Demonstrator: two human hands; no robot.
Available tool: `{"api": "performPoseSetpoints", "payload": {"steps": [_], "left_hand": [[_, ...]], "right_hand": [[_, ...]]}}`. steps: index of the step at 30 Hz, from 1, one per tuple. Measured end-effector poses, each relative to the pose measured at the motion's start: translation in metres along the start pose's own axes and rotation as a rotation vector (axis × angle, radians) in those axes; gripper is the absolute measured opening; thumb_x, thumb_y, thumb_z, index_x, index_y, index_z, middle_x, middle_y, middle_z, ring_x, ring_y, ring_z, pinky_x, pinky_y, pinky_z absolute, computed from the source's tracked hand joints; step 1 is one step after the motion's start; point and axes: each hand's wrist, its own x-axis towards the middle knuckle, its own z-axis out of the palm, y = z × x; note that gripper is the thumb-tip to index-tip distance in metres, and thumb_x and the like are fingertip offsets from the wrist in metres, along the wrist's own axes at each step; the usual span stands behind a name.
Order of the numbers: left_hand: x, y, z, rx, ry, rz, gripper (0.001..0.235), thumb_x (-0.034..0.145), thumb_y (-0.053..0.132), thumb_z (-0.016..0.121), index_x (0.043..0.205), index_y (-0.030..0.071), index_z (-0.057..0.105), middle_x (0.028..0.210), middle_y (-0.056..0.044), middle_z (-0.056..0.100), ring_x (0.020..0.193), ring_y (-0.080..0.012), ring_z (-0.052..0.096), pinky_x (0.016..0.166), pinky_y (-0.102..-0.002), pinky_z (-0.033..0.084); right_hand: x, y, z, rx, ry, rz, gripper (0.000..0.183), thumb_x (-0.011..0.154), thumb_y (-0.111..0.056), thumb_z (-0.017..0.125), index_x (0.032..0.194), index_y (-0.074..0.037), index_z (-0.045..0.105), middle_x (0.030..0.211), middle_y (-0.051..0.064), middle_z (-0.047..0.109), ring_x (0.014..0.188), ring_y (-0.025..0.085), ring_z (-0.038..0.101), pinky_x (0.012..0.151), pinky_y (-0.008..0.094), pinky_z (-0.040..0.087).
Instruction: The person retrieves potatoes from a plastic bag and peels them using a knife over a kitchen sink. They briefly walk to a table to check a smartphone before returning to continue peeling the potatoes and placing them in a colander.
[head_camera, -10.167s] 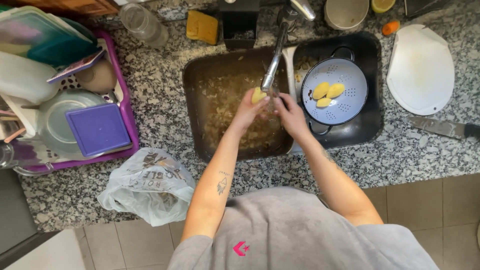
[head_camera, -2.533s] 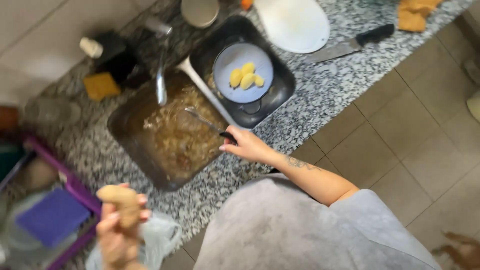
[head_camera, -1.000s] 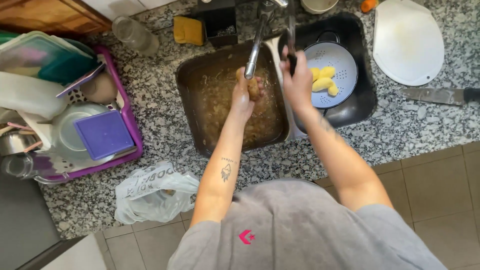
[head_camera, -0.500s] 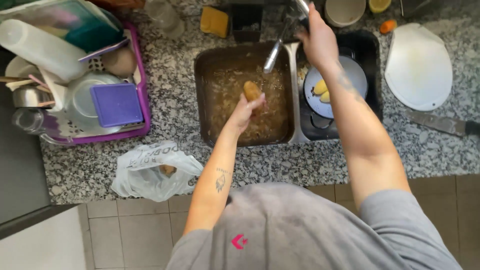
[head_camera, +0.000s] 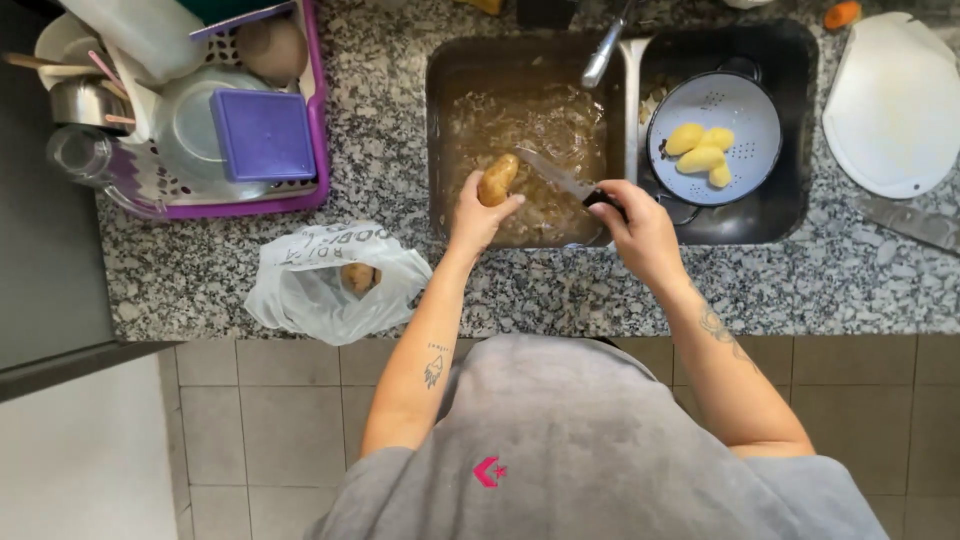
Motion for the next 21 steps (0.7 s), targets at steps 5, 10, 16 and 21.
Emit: {"api": "performPoseSetpoints", "payload": {"steps": [5, 10, 16, 21], "left_hand": [[-0.02, 0.011, 0.004, 0.15, 0.081, 0.122, 0.037, 0.061, 0.035, 0.079, 0.093, 0.024, 0.063, 0.084, -0.002, 0.068, 0.089, -0.0235, 0.066, 0.074, -0.036, 0.053], [-0.031, 0.002, 0.013, 0.092, 0.083, 0.235, 0.034, 0.062, 0.027, 0.077, 0.092, 0.019, 0.063, 0.082, -0.007, 0.068, 0.087, -0.0288, 0.067, 0.074, -0.04, 0.053], [-0.039, 0.005, 0.005, 0.053, 0.101, 0.299, 0.037, 0.064, 0.026, 0.076, 0.096, 0.014, 0.062, 0.085, -0.014, 0.067, 0.087, -0.0349, 0.066, 0.073, -0.044, 0.052], [-0.041, 0.009, 0.006, 0.163, 0.067, 0.257, 0.034, 0.064, 0.026, 0.076, 0.093, 0.014, 0.062, 0.085, -0.015, 0.068, 0.087, -0.0354, 0.066, 0.074, -0.046, 0.052]], "right_hand": [[-0.019, -0.021, 0.015, -0.299, 0.105, -0.371, 0.037, 0.09, -0.029, 0.061, 0.126, -0.031, 0.057, 0.092, 0.001, 0.062, 0.079, 0.028, 0.064, 0.065, 0.04, 0.053], [-0.029, -0.021, 0.016, -0.433, 0.202, -0.488, 0.037, 0.091, -0.027, 0.059, 0.127, -0.035, 0.057, 0.081, -0.004, 0.058, 0.066, 0.022, 0.063, 0.056, 0.035, 0.053], [-0.018, -0.001, -0.012, -0.477, 0.3, -0.391, 0.032, 0.092, -0.026, 0.063, 0.123, -0.034, 0.062, 0.079, -0.001, 0.058, 0.067, 0.03, 0.063, 0.056, 0.044, 0.052], [-0.023, -0.007, 0.003, -0.291, 0.125, -0.359, 0.042, 0.089, -0.016, 0.056, 0.123, -0.04, 0.057, 0.079, 0.003, 0.06, 0.067, 0.036, 0.062, 0.062, 0.052, 0.05]]}}
